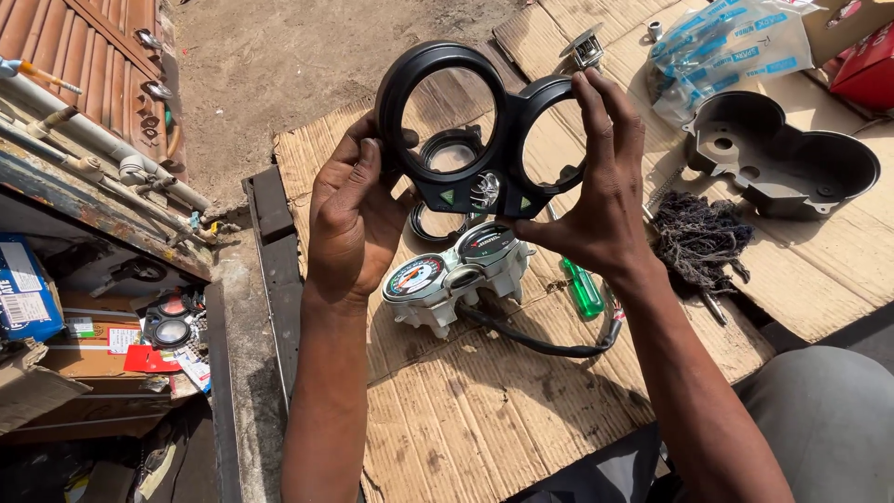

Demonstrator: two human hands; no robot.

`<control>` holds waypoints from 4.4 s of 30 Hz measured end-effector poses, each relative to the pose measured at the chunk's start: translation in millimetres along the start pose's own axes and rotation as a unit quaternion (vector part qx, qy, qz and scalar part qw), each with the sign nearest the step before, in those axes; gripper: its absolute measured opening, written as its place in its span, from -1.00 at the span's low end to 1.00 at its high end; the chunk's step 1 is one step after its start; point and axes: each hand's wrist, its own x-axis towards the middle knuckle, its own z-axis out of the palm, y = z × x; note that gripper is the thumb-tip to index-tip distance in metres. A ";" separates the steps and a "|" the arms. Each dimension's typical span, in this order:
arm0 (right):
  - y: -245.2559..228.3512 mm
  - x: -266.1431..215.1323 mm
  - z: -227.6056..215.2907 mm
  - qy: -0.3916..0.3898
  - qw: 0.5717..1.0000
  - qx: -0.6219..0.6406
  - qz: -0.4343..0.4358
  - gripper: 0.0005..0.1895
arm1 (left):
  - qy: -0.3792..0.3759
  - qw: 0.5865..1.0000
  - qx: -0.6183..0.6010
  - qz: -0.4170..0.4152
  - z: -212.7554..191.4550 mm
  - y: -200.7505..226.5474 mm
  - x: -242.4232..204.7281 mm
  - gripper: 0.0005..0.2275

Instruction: Repairing and cleaning a motorcycle speedometer console.

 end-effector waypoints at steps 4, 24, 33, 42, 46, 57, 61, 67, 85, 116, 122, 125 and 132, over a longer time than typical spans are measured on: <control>5.2 -5.9 3.0 0.091 0.995 -0.041 0.000 0.51 | -0.015 0.976 0.213 0.044 7.6 6.7 -2.2 -0.60; 23.8 9.0 -59.3 0.051 0.802 0.515 0.297 -0.18 | 0.072 0.565 0.738 -0.361 -94.5 -155.1 113.8 0.30; 37.2 8.1 -78.2 0.066 0.810 0.521 0.263 -0.19 | 0.065 0.561 0.778 -0.274 -145.7 -121.5 131.3 0.51; 35.3 9.7 -74.2 0.066 0.824 0.504 0.252 0.03 | -0.244 0.041 0.941 0.231 -176.9 -16.2 115.4 0.32; 33.8 12.3 -74.2 0.063 0.837 0.477 0.260 0.09 | -0.171 0.289 0.903 0.267 -135.4 13.1 117.2 0.36; 31.4 11.3 -74.3 0.058 0.813 0.516 0.264 -0.01 | 0.062 0.982 0.050 0.170 -153.7 -17.9 194.8 0.19; 37.1 10.4 -80.7 0.073 0.818 0.508 0.259 -0.02 | 0.022 0.990 0.050 0.128 -137.8 -49.1 218.0 -0.03; 50.4 6.5 -86.3 0.083 0.810 0.529 0.238 -0.01 | -0.109 0.964 -0.229 0.074 -80.2 -56.6 216.9 -0.68; 86.8 -88.1 -118.0 0.204 0.948 -0.012 0.245 0.47 | -0.001 0.921 -0.377 -0.098 13.0 -239.0 234.3 -0.47; 142.6 -168.5 -181.6 0.292 0.909 -0.189 0.230 0.40 | 0.039 0.897 0.325 -0.298 151.1 -305.5 129.8 -0.54; 111.8 -148.5 -172.5 0.258 0.945 -0.012 0.201 -0.26 | -0.068 0.798 0.554 -0.228 98.7 -238.4 136.1 -0.49; 137.7 -167.7 -168.0 0.221 0.951 0.050 0.212 -0.66 | -0.085 0.731 0.654 -0.176 53.1 -184.0 135.6 -0.49; 156.7 -167.8 -156.0 0.156 0.943 0.076 0.283 -0.84 | 0.039 0.436 0.864 -0.251 -132.7 -59.1 74.2 -0.42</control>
